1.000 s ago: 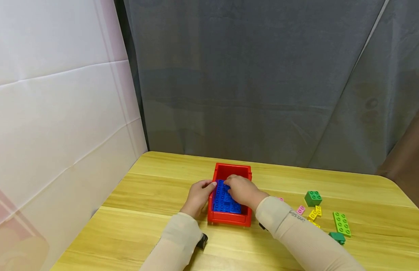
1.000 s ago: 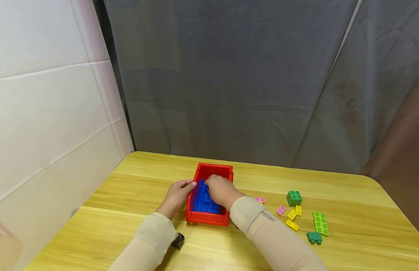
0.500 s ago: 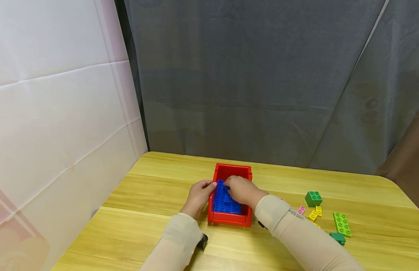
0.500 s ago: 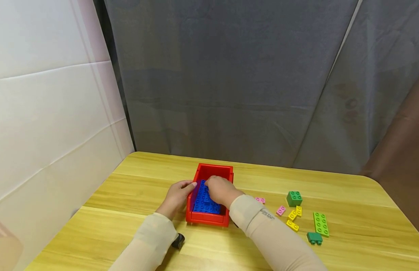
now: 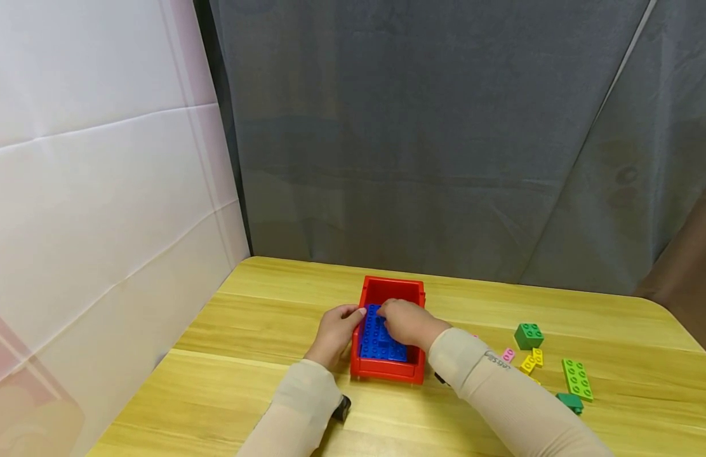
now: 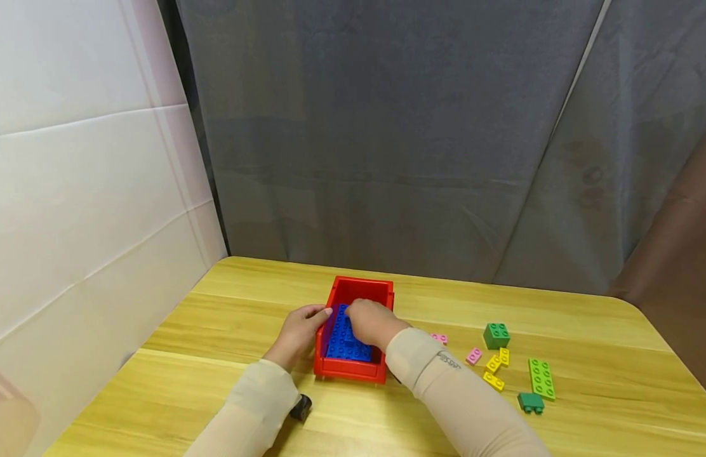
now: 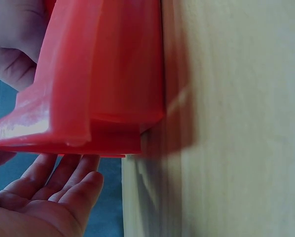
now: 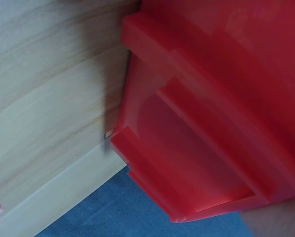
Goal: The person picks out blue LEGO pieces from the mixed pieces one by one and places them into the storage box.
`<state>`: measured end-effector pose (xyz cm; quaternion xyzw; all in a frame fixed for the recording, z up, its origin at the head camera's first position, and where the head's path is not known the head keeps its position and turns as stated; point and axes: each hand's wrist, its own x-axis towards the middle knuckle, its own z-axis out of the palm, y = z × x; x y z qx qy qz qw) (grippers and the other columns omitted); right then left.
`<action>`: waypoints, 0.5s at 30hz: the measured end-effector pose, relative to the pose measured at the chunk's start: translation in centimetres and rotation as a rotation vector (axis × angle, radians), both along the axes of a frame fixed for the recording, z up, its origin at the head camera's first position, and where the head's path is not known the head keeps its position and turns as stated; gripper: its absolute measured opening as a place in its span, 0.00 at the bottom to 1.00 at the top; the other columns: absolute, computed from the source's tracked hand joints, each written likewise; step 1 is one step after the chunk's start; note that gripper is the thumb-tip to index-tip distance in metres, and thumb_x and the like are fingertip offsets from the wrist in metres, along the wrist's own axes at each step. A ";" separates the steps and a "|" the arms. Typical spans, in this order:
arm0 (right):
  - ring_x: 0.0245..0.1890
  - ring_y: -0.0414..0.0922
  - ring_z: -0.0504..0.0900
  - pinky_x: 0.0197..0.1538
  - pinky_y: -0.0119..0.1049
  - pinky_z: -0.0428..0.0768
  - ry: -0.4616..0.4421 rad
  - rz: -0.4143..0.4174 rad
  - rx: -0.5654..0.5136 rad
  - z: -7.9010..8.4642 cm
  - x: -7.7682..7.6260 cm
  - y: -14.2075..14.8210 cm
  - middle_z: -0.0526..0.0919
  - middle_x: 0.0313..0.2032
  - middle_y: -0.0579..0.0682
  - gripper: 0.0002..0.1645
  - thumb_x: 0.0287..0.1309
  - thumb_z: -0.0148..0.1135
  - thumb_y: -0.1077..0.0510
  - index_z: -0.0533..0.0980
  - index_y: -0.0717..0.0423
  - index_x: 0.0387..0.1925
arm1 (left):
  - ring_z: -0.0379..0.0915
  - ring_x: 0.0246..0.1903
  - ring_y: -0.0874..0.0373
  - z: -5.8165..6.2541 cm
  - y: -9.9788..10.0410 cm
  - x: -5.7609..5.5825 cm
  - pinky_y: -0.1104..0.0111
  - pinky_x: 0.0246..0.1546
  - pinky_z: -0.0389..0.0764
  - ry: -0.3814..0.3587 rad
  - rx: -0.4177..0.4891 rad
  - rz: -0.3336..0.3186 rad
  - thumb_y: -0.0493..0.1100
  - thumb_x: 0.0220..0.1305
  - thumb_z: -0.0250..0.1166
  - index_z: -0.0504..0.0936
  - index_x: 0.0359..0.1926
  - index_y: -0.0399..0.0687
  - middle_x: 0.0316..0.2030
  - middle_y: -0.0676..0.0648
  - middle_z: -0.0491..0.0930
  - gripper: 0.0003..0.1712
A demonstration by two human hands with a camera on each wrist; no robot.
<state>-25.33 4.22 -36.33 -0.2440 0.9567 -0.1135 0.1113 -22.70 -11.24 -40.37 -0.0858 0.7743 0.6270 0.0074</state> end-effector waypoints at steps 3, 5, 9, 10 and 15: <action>0.60 0.52 0.75 0.62 0.47 0.72 0.007 0.007 0.005 0.0 0.0 0.0 0.78 0.57 0.54 0.22 0.65 0.58 0.58 0.75 0.56 0.60 | 0.74 0.53 0.43 -0.1 0.0 0.0 0.53 0.57 0.75 0.014 0.009 -0.002 0.45 0.69 0.59 0.78 0.55 0.34 0.52 0.36 0.78 0.21; 0.60 0.51 0.75 0.62 0.47 0.73 0.009 0.008 0.009 0.0 0.0 0.0 0.78 0.58 0.54 0.22 0.65 0.58 0.58 0.75 0.56 0.60 | 0.74 0.52 0.43 -0.1 -0.1 0.0 0.53 0.57 0.75 0.023 0.013 -0.004 0.45 0.69 0.59 0.78 0.54 0.33 0.52 0.36 0.78 0.21; 0.61 0.51 0.74 0.62 0.47 0.72 0.003 -0.001 0.008 -0.1 -0.1 -0.1 0.77 0.58 0.53 0.23 0.66 0.58 0.58 0.74 0.55 0.61 | 0.74 0.52 0.43 -0.2 0.0 -0.1 0.53 0.57 0.75 0.022 0.013 -0.001 0.45 0.69 0.59 0.78 0.54 0.33 0.52 0.36 0.79 0.21; 0.61 0.51 0.74 0.62 0.47 0.72 0.003 -0.002 0.008 -0.2 -0.1 -0.1 0.77 0.59 0.53 0.23 0.66 0.58 0.58 0.74 0.55 0.61 | 0.74 0.52 0.43 -0.2 0.0 -0.1 0.53 0.57 0.75 0.018 0.015 0.001 0.45 0.69 0.59 0.78 0.54 0.34 0.52 0.37 0.79 0.21; 0.62 0.51 0.73 0.63 0.47 0.72 0.025 -0.003 0.002 -0.4 -0.1 0.0 0.76 0.60 0.54 0.23 0.66 0.57 0.57 0.74 0.56 0.62 | 0.74 0.53 0.43 -0.2 0.2 -0.3 0.53 0.57 0.75 0.003 0.013 -0.002 0.45 0.69 0.59 0.78 0.55 0.34 0.53 0.36 0.78 0.21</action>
